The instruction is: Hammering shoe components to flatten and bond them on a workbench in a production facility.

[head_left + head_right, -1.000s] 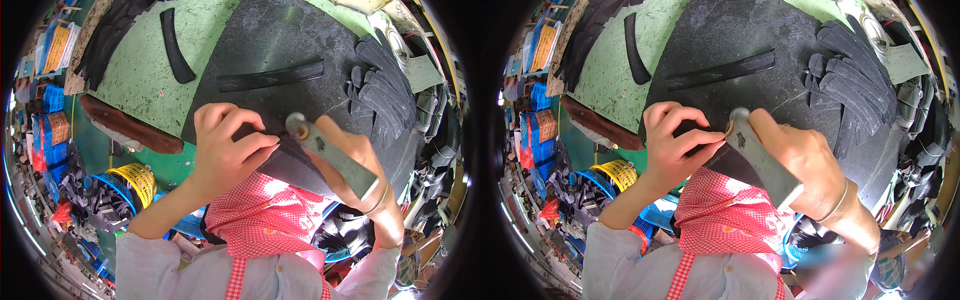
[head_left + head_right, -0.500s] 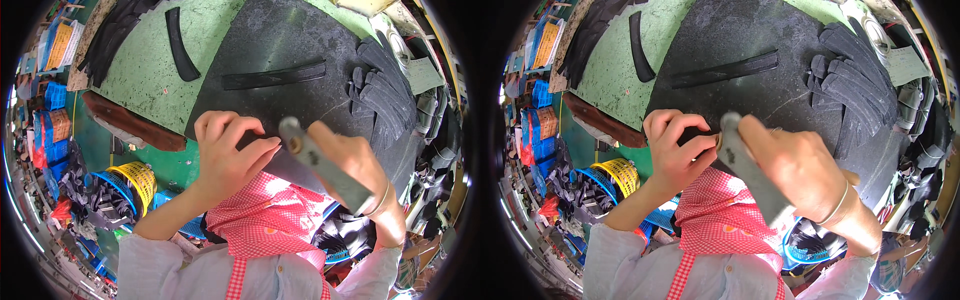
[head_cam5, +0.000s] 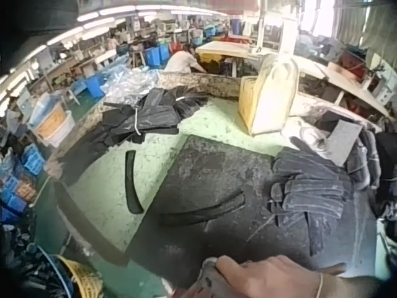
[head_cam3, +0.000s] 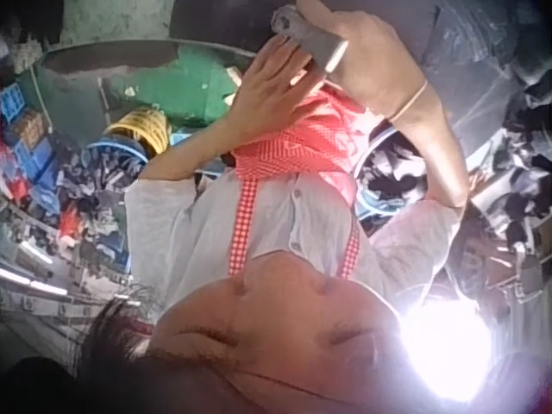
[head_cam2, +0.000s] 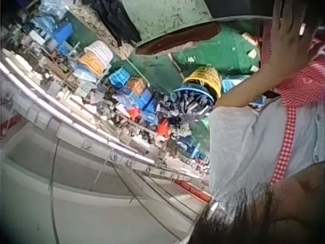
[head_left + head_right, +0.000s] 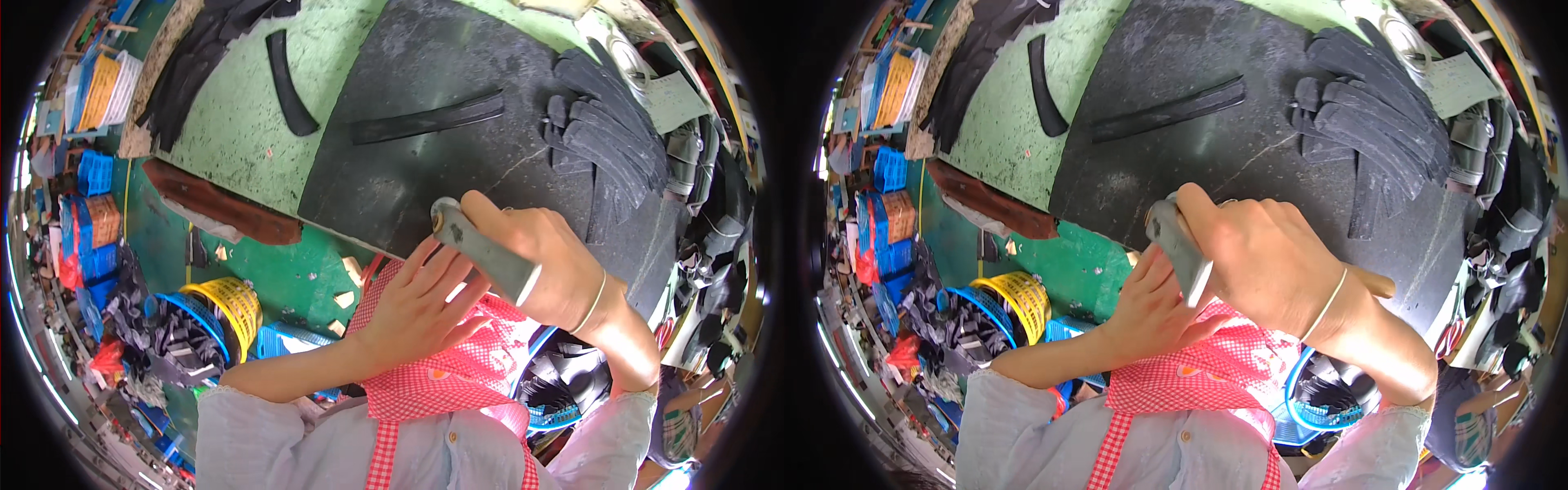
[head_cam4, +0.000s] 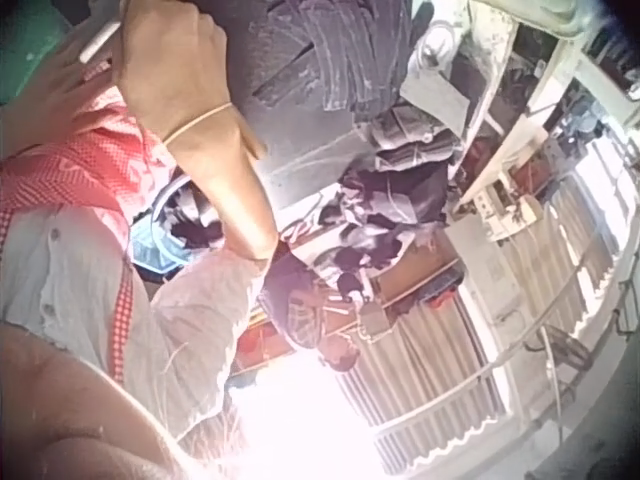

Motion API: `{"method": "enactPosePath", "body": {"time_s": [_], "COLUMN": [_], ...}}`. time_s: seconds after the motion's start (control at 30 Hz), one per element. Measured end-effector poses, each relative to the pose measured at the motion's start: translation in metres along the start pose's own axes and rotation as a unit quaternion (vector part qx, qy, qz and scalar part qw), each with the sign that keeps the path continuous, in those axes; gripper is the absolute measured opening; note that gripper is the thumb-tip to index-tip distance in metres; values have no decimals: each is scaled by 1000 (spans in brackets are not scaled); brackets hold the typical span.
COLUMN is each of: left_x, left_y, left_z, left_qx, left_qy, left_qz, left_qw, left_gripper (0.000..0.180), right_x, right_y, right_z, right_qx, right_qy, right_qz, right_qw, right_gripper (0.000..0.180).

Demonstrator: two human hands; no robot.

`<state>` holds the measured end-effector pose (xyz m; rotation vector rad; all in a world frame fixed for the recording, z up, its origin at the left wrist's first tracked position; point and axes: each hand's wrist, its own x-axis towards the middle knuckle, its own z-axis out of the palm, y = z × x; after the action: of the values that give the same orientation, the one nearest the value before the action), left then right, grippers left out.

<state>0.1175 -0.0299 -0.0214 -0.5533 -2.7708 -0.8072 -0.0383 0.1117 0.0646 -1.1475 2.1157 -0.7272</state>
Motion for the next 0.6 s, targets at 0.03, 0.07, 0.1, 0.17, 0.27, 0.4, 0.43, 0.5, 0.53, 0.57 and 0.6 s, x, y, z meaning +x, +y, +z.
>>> {"method": "enactPosePath", "body": {"time_s": [0.03, 0.07, 0.1, 0.17, 0.27, 0.4, 0.43, 0.5, 0.53, 0.57, 0.6], "left_x": [10, 21, 36, 52, 67, 80, 82, 86, 86, 88, 90], "left_y": [-3, -3, -3, -17, -49, -36, -38, -39, -37, -35, -36], "left_z": [-1, -5, -8, -1, 1, -22, -18, -11, -8, -10, -13], "left_qx": [-30, -58, -67, -100, -168, 13, 6, -48, -75, -93, -111], "left_qy": [-1, -3, 9, -4, -1, 27, 9, -25, -25, -59, -93], "left_qz": [-7, -19, -24, -1, 111, -59, -25, 46, 77, 81, 84], "left_qw": [1000, 998, 997, 995, 979, 998, 1000, 998, 994, 991, 986], "left_gripper": [62, 60, 52, 35, 23, 45, 43, 38, 40, 41, 42], "right_x": [-4, -12, -21, -43, -90, -129, -136, -135, -133, -132, -133], "right_y": [7, 15, 19, 36, 32, 24, 25, 19, 19, 17, 19], "right_z": [-1, -1, -5, -2, -7, -1, 4, 6, 11, 12, 15], "right_qx": [23, 47, 87, 40, 5, 72, 63, 53, 19, 20, 22], "right_qy": [41, 79, 99, 213, 220, 136, 129, 92, 90, 92, 95], "right_qz": [-7, -17, -7, -79, -10, 124, 134, 154, 138, 125, 121], "right_qw": [999, 996, 991, 973, 976, 980, 981, 982, 986, 988, 988], "right_gripper": [25, 26, 23, 11, 12, 15, 18, 21, 21, 23, 22]}}
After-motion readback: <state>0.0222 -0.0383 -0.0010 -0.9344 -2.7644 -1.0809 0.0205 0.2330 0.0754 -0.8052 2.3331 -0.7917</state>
